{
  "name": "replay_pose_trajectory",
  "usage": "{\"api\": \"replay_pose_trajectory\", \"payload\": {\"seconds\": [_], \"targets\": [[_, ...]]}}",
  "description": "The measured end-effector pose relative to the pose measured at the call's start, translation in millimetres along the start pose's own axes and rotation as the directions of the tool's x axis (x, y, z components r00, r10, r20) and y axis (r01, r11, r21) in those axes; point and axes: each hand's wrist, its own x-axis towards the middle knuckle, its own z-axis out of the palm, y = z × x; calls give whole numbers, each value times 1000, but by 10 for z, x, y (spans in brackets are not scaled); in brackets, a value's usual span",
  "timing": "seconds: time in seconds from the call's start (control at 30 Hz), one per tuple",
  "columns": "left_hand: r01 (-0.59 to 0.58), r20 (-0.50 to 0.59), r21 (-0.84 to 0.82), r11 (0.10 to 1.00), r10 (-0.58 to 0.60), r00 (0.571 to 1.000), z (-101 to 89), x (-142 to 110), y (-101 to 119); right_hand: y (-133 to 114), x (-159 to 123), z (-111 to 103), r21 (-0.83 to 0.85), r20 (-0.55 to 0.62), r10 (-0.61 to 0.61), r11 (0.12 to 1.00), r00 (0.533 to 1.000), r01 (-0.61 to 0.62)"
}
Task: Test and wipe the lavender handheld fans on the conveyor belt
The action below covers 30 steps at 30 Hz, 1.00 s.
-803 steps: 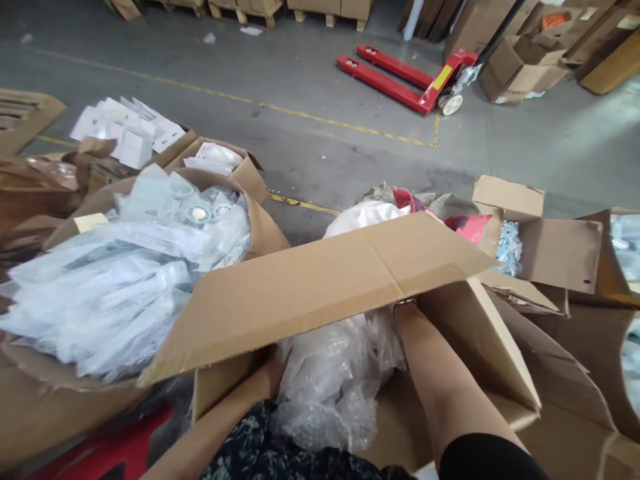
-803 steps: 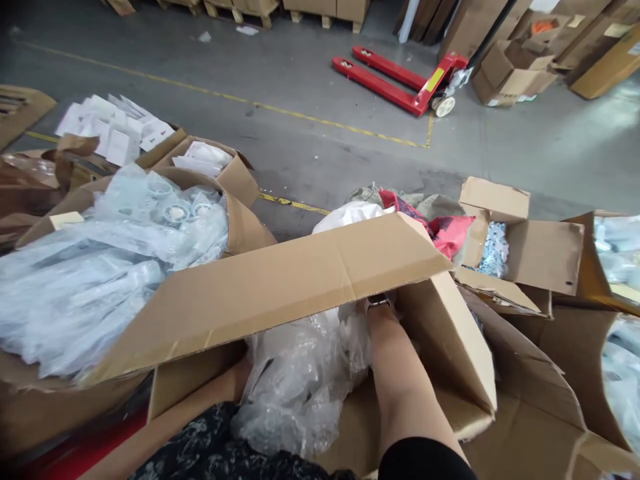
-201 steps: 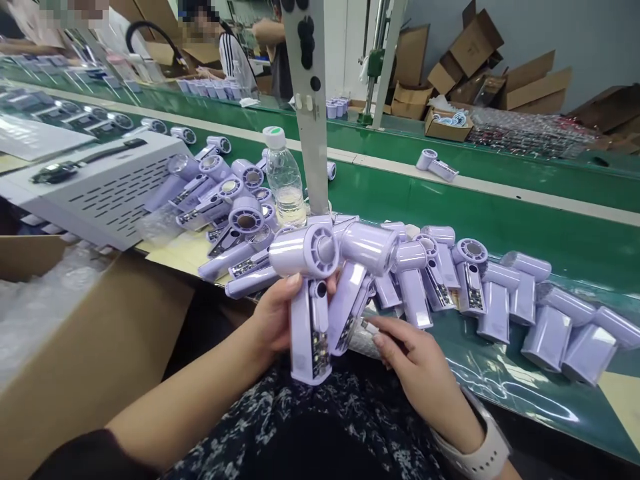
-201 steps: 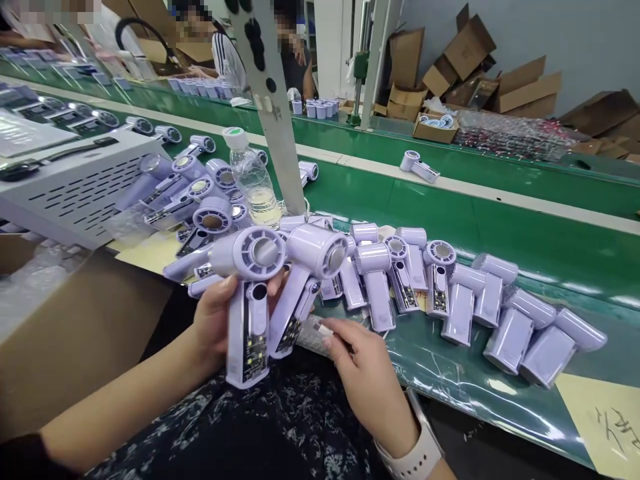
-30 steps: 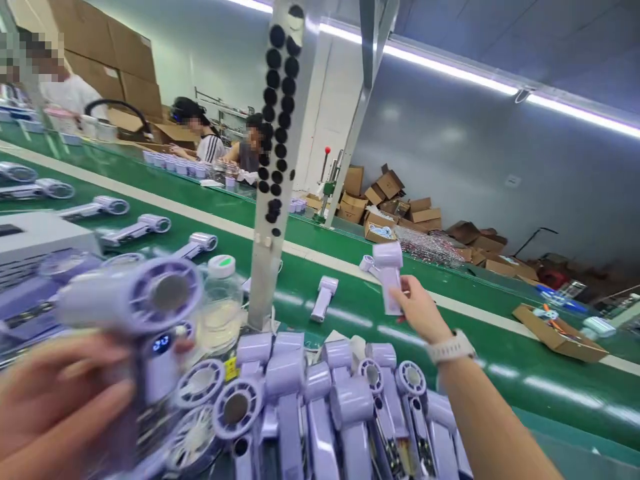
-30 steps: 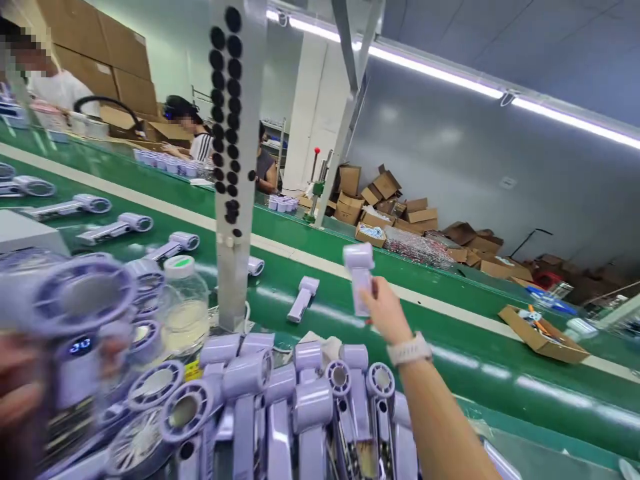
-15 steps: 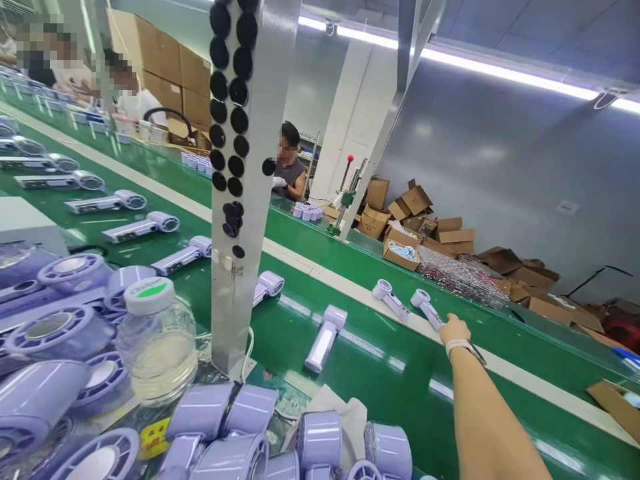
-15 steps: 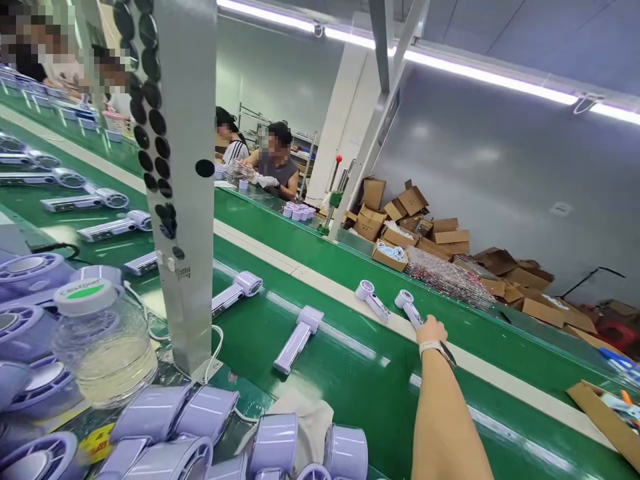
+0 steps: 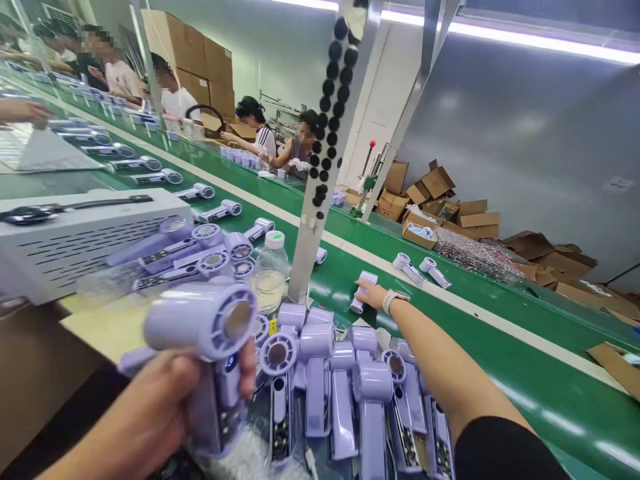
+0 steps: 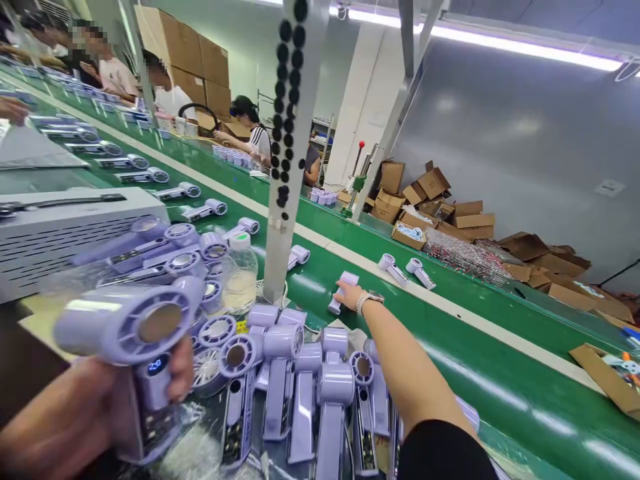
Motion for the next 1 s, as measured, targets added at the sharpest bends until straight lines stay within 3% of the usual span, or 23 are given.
{"api": "replay_pose_trajectory", "payload": {"seconds": [0.13, 0.2, 0.27, 0.4, 0.43, 0.5, 0.57, 0.63, 0.7, 0.77, 0.83, 0.93, 1.0], "targets": [[24, 218, 122, 992, -50, 975, -145, -142, 75, -288, -378, -86, -10, -32, 21, 1000, 999, -21], [24, 362, 95, 995, -57, 930, -258, -153, 89, -417, -662, -156, 4, -128, 4, 1000, 992, -3], [24, 422, 40, 999, -39, 906, -304, -158, 88, -552, -1031, -193, 22, -258, -43, 998, 965, 51], [79, 434, -107, 991, -25, 901, -31, -208, -20, -870, -1962, 44, 41, -416, -210, 968, 885, 249], [112, 447, -154, 982, -31, 894, 81, -222, -73, -951, -2197, 176, 33, -442, -278, 945, 853, 326], [152, 455, -250, 956, -23, 890, 281, -244, -187, -1085, -2607, 484, -12, -541, -431, 863, 723, 505], [188, 459, -307, 933, -28, 888, 391, -252, -275, -1148, -2885, 800, 7, -613, -461, 809, 642, 588], [186, 438, -326, 927, -27, 899, 393, -232, -313, -1126, -3004, 1092, 151, -652, -351, 808, 672, 569], [155, 403, -313, 937, -17, 915, 316, -174, -308, -1053, -2978, 1355, 281, -630, -148, 872, 763, 401], [135, 376, -290, 947, -17, 926, 217, -89, -284, -987, -2864, 1590, 269, -547, 25, 952, 837, 147], [141, 366, -277, 950, -31, 930, 146, -8, -263, -955, -2748, 1771, 166, -460, 58, 986, 886, 22], [178, 388, -282, 943, -58, 920, 148, 60, -272, -917, -2716, 1862, 175, -390, -38, 978, 920, 115], [203, 422, -296, 933, -63, 904, 221, 64, -316, -865, -2790, 1807, 376, -333, -111, 895, 936, 240]]}}
